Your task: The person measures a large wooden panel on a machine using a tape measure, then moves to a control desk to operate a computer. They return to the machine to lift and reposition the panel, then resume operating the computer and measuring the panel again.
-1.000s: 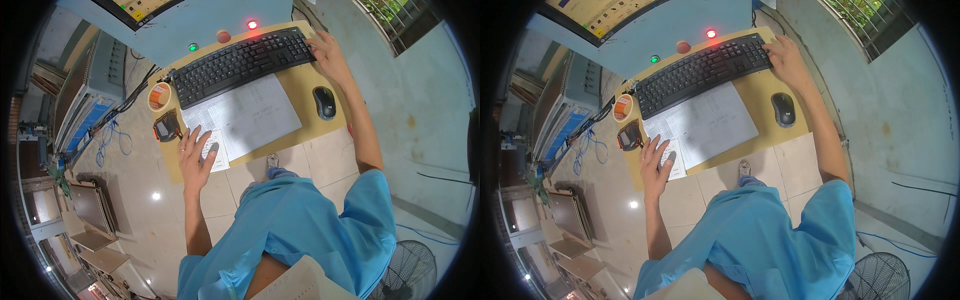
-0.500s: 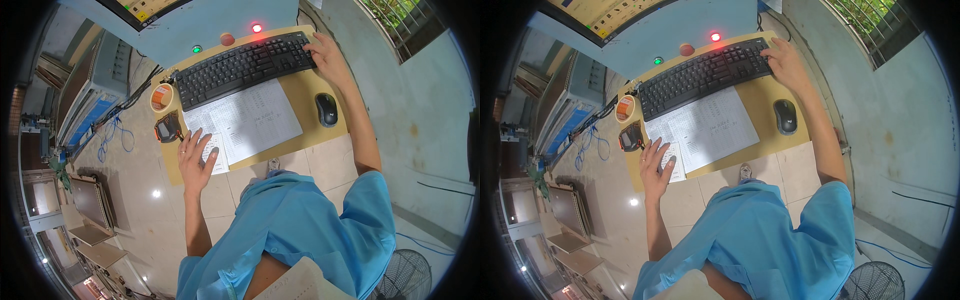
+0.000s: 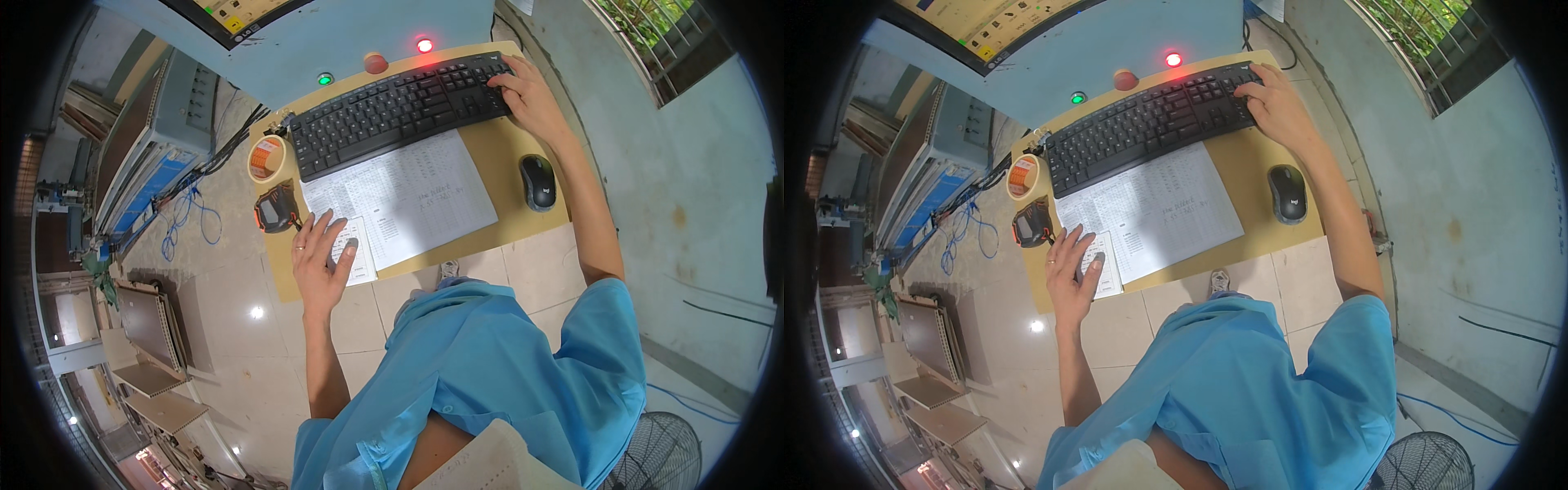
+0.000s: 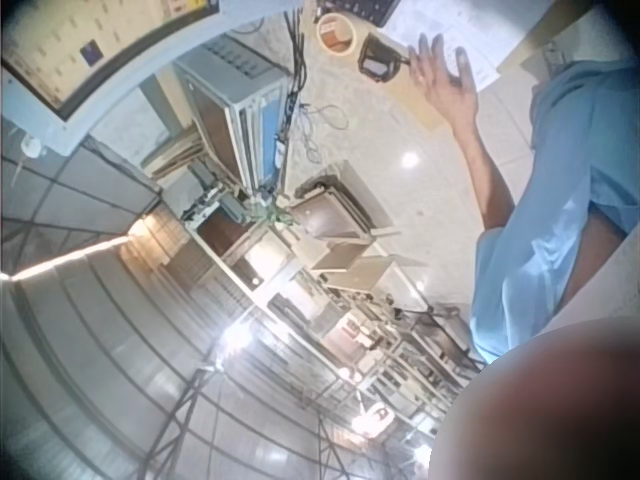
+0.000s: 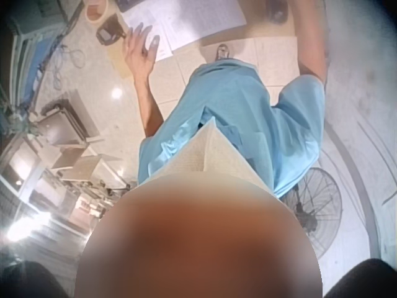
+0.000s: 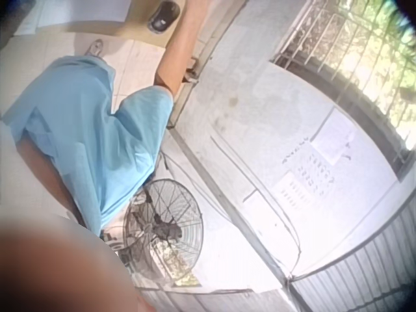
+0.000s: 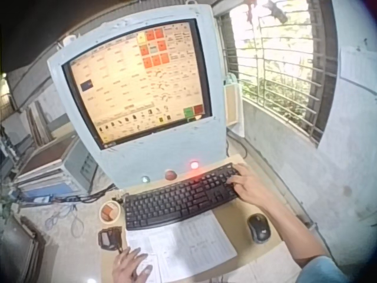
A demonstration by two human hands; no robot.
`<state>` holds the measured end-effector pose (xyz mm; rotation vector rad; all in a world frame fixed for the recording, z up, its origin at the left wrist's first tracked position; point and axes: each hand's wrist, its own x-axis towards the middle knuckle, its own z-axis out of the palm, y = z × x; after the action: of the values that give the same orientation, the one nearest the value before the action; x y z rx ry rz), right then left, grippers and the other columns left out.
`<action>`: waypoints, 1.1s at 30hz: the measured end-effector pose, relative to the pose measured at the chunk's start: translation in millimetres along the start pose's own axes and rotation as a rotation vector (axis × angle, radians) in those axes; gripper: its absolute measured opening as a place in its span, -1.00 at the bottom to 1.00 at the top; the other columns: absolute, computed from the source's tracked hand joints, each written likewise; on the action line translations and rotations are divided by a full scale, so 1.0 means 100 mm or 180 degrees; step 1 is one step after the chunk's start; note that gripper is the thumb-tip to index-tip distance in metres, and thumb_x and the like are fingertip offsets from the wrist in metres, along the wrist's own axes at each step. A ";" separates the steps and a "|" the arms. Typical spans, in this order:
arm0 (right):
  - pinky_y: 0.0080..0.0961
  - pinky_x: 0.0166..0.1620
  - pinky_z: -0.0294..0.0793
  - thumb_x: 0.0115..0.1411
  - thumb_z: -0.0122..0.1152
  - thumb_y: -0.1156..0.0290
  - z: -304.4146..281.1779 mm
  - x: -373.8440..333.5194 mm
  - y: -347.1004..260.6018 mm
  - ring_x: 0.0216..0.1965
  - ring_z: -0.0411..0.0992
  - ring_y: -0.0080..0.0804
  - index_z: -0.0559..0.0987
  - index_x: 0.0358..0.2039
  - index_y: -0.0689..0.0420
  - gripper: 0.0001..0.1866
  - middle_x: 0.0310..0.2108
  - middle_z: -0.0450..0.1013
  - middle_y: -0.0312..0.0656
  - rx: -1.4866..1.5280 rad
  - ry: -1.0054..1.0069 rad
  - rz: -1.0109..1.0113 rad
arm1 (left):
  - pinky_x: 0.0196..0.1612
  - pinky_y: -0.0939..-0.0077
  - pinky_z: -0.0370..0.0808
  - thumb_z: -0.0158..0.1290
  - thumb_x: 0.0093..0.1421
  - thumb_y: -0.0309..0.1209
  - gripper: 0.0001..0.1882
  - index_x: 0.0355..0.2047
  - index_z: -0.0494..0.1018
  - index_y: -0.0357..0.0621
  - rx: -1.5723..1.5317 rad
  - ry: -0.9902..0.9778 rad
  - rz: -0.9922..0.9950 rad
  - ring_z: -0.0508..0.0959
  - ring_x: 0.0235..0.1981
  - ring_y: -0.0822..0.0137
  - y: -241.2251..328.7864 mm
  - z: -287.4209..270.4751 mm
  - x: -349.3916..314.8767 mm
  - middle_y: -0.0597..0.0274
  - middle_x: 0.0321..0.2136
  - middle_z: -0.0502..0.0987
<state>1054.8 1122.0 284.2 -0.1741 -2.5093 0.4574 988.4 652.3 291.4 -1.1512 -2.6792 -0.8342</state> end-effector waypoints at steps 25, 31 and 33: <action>-0.12 0.38 0.18 0.11 0.05 0.59 -0.25 -0.18 0.06 0.34 0.19 0.13 0.66 -0.14 0.11 -0.67 0.28 0.30 0.11 0.0334 0.0527 0.0016 | 0.32 0.03 0.24 0.21 0.22 -0.18 -0.63 0.00 0.62 -0.01 0.0081 0.0043 0.0031 0.39 0.27 -0.07 0.00 0.01 0.00 0.18 0.14 0.55; -0.16 0.38 0.18 0.11 -0.06 0.63 -0.25 -0.32 -0.10 0.33 0.23 0.12 0.65 -0.15 0.20 -0.63 0.28 0.31 0.15 -0.0280 0.0044 0.0606 | 0.33 0.05 0.25 0.22 0.20 -0.17 -0.60 0.04 0.59 0.04 0.0170 0.0065 0.0148 0.38 0.28 -0.05 -0.01 -0.06 -0.04 0.18 0.16 0.53; -0.15 0.36 0.20 0.14 -0.05 0.61 -0.29 -0.39 -0.17 0.33 0.24 0.12 0.62 -0.06 0.20 -0.61 0.27 0.32 0.16 0.0243 0.0635 0.0513 | 0.34 0.05 0.23 0.19 0.24 -0.12 -0.59 0.04 0.59 0.03 0.0109 0.0132 0.0127 0.37 0.29 -0.06 -0.02 -0.06 -0.05 0.19 0.17 0.52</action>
<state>1102.9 1106.1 292.6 -0.3753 -2.2881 0.5708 989.9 645.4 293.9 -1.1625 -2.6179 -0.7938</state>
